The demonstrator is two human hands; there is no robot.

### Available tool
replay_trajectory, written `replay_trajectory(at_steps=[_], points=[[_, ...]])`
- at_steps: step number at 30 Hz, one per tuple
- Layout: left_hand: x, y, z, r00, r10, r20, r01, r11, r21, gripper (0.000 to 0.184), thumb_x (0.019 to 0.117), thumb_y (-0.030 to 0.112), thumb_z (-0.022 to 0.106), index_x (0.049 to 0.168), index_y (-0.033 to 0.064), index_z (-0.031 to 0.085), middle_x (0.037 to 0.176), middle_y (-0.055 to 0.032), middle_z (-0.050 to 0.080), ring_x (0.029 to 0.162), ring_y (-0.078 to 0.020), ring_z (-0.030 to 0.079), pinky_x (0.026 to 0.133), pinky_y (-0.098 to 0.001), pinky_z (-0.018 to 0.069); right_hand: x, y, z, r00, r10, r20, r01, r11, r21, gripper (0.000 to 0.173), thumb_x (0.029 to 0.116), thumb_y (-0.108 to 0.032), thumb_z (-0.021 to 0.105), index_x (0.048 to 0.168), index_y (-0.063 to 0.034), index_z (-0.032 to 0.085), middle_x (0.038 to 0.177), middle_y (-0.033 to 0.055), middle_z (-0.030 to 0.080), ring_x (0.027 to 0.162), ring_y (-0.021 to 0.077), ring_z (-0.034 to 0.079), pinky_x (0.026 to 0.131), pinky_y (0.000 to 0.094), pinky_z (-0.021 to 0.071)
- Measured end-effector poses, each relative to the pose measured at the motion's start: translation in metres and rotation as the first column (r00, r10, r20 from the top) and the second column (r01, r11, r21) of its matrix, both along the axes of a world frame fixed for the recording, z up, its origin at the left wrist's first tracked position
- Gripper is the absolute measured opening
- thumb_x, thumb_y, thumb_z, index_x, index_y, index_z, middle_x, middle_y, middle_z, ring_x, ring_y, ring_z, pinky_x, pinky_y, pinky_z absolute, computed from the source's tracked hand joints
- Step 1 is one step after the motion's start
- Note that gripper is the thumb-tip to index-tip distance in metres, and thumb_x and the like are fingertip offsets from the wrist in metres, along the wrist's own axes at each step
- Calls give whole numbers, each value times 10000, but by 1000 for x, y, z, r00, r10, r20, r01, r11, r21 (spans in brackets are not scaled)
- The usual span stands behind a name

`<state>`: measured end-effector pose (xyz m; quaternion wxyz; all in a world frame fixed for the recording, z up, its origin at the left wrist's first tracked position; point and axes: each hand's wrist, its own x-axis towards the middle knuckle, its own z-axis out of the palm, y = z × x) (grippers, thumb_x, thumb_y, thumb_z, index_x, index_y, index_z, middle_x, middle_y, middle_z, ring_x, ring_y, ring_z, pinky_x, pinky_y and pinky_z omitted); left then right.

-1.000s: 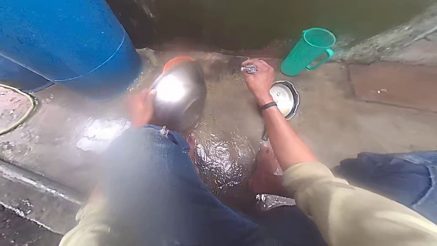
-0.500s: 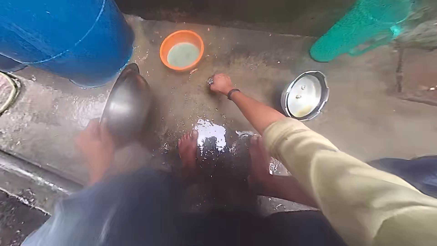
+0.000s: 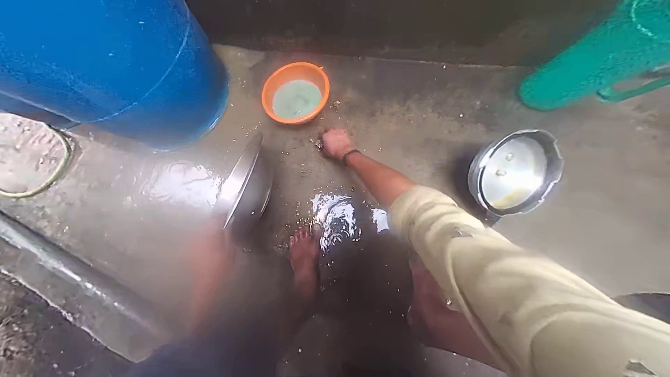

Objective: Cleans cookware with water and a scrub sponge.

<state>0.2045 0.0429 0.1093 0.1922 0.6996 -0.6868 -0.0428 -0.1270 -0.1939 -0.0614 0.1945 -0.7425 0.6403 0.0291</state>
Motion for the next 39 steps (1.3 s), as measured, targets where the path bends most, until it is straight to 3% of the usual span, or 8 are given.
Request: replay_trajectory(at_steps=[5, 8, 11, 17, 21, 26, 30, 39], points=[[30, 17, -79, 977, -146, 159, 142, 989, 35, 309, 1030, 328, 472, 1116, 184, 731, 987, -5, 738, 919, -177, 716, 783, -440, 586, -8, 76, -5, 952, -246, 179, 236, 969, 80, 436, 858, -431, 689, 1099, -70, 730, 1088, 208, 723, 1058, 414, 684, 856, 672, 526], [14, 31, -84, 914, -353, 198, 337, 935, 110, 281, 1013, 281, 495, 1129, 149, 713, 1019, -59, 739, 941, -246, 724, 781, -463, 588, -15, 113, -7, 491, -572, 657, 533, 794, 292, 299, 939, -286, 691, 1051, -9, 712, 957, 141, 727, 891, 249, 711, 825, 494, 592], [-9, 41, -65, 853, -509, 110, 486, 854, 187, 199, 910, 119, 638, 1072, 23, 705, 971, -189, 727, 902, -402, 726, 723, -573, 583, -14, 141, 7, 80, -659, 748, 575, 643, 505, 257, 962, -195, 651, 1139, -10, 656, 965, 97, 692, 838, 171, 672, 771, 401, 582], [-26, 61, -99, 847, -524, 84, 502, 843, 194, 192, 847, 71, 673, 1034, 36, 702, 939, -167, 707, 855, -372, 711, 663, -517, 569, -21, 154, -3, 139, -629, 765, 480, 718, 504, 253, 912, -117, 747, 1130, -3, 691, 925, 98, 717, 743, 156, 678, 692, 348, 598], [-38, 75, -109, 884, -465, -47, 456, 835, 307, 264, 880, 83, 643, 1126, 36, 726, 1094, -201, 717, 1010, -403, 701, 796, -583, 574, -17, 161, 19, 263, -597, 758, 442, 773, 455, 315, 906, -196, 773, 1148, -7, 706, 1005, 119, 748, 884, 196, 714, 834, 426, 602], [-75, 88, -95, 923, -382, 33, 322, 819, 476, 288, 956, 152, 548, 1176, 49, 704, 1222, -167, 687, 1141, -375, 655, 907, -551, 552, -11, 163, 50, 37, -554, 832, 365, 782, 504, 292, 946, -183, 738, 1133, 36, 691, 947, 116, 746, 816, 159, 714, 782, 359, 618], [-82, 86, -93, 931, -362, 50, 308, 849, 429, 296, 954, 214, 515, 1139, 67, 693, 1203, -126, 696, 1126, -332, 665, 892, -519, 556, -19, 180, 77, 160, -585, 795, 399, 775, 490, 297, 945, -217, 723, 1168, -23, 695, 1016, 144, 718, 864, 225, 678, 783, 443, 568], [-89, 79, -113, 952, -306, 13, 271, 863, 427, 296, 966, 238, 514, 1154, 122, 711, 1233, -90, 694, 1138, -303, 657, 912, -517, 555, -55, 171, 44, -123, -606, 786, 378, 704, 602, 238, 930, -98, 702, 1148, -7, 678, 946, 98, 735, 800, 165, 702, 722, 347, 605]])
